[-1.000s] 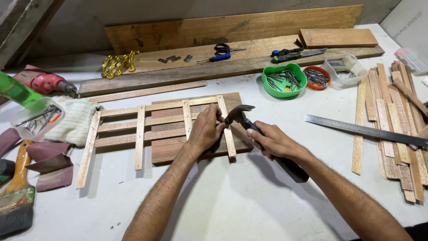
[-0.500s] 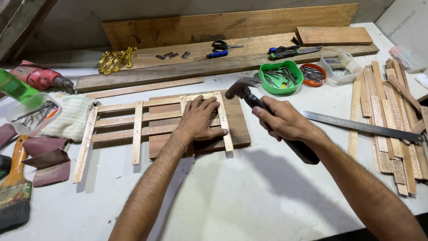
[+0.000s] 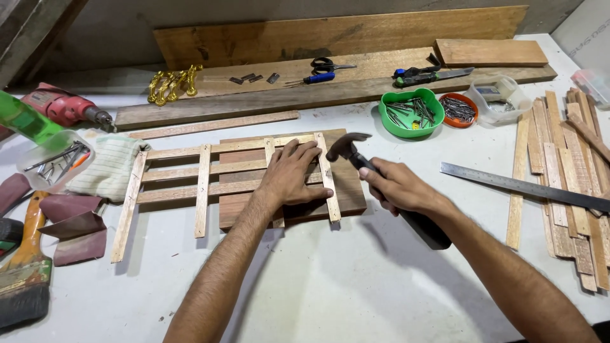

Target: Assembling a wooden lattice structure by nailing thin strips of wood onto a base and sanding the edges.

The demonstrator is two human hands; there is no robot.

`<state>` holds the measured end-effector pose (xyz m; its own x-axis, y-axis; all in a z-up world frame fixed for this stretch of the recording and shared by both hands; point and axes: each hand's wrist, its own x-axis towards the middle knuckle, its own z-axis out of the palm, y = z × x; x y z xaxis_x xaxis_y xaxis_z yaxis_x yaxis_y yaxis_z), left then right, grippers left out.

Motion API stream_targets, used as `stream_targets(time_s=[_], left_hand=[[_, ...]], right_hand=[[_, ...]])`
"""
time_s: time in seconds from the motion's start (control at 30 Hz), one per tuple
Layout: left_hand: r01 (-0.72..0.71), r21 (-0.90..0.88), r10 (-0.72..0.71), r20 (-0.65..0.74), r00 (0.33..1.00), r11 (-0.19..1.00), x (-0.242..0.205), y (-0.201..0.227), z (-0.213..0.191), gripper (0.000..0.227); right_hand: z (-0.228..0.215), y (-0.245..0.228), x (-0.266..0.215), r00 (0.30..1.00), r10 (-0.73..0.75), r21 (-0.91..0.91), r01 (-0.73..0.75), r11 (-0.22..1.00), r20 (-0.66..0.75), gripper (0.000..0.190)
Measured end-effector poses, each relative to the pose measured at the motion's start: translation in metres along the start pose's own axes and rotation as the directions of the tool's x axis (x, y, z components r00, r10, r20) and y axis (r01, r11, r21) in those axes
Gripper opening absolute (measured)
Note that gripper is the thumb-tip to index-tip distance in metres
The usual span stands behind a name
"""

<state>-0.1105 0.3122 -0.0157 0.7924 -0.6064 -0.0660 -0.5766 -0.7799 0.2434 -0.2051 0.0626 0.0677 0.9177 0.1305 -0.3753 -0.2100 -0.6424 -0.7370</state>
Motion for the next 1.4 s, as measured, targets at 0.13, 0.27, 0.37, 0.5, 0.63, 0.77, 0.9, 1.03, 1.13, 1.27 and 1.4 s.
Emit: stream_targets(time_s=[0.13,0.27,0.37,0.5,0.63,0.77,0.9,1.03,1.13,1.27,1.4], left_hand=[[0.023,-0.011,-0.023,0.025,0.999,1.0,-0.002,0.004,-0.005,0.114],[0.007,-0.014,-0.007,0.016,1.0,1.0,-0.003,0.003,-0.006,0.112],[0.006,-0.019,-0.006,0.01,1.0,1.0,-0.003,0.005,-0.006,0.111],[0.009,-0.024,-0.009,-0.002,1.0,1.0,-0.003,0.004,-0.007,0.111],[0.015,-0.029,-0.015,-0.005,1.0,0.999,-0.005,0.005,-0.007,0.111],[0.013,-0.039,-0.014,-0.008,1.0,0.999,-0.005,0.004,-0.005,0.11],[0.0,-0.033,0.0,-0.012,1.0,0.999,-0.002,0.001,-0.001,0.11],[-0.001,-0.012,0.001,-0.003,1.0,1.0,-0.002,0.001,-0.001,0.111],[-0.003,-0.012,0.003,-0.027,1.0,1.0,-0.002,0.002,-0.003,0.111],[0.001,0.013,-0.001,-0.004,1.0,1.0,-0.001,0.001,-0.001,0.112],[-0.008,0.018,0.009,-0.007,1.0,1.0,0.0,0.0,0.001,0.113]], right_hand=[[-0.025,-0.024,-0.018,0.978,-0.2,0.179,0.207,0.962,-0.055,0.034],[-0.022,-0.033,-0.024,0.95,-0.284,0.252,0.309,0.917,-0.13,0.033],[0.003,-0.003,-0.004,0.988,-0.155,0.084,0.156,0.984,-0.022,0.034],[0.019,0.009,0.001,0.999,0.014,-0.133,-0.007,0.991,0.053,0.04],[-0.001,-0.023,-0.018,0.999,-0.04,-0.042,0.041,0.998,0.022,0.038],[-0.018,-0.043,-0.034,0.972,-0.222,0.1,0.229,0.968,-0.075,0.032],[-0.006,-0.023,-0.024,0.96,-0.264,0.091,0.272,0.958,-0.094,0.033],[0.022,0.009,-0.003,0.999,0.02,-0.17,-0.012,0.985,0.046,0.033],[0.018,0.026,0.001,1.0,-0.004,-0.011,0.004,1.0,0.029,0.041],[0.004,0.04,0.004,0.988,0.001,-0.128,-0.021,0.992,-0.153,0.035],[-0.013,0.05,-0.001,0.942,0.058,-0.284,-0.158,0.946,-0.33,0.03]])
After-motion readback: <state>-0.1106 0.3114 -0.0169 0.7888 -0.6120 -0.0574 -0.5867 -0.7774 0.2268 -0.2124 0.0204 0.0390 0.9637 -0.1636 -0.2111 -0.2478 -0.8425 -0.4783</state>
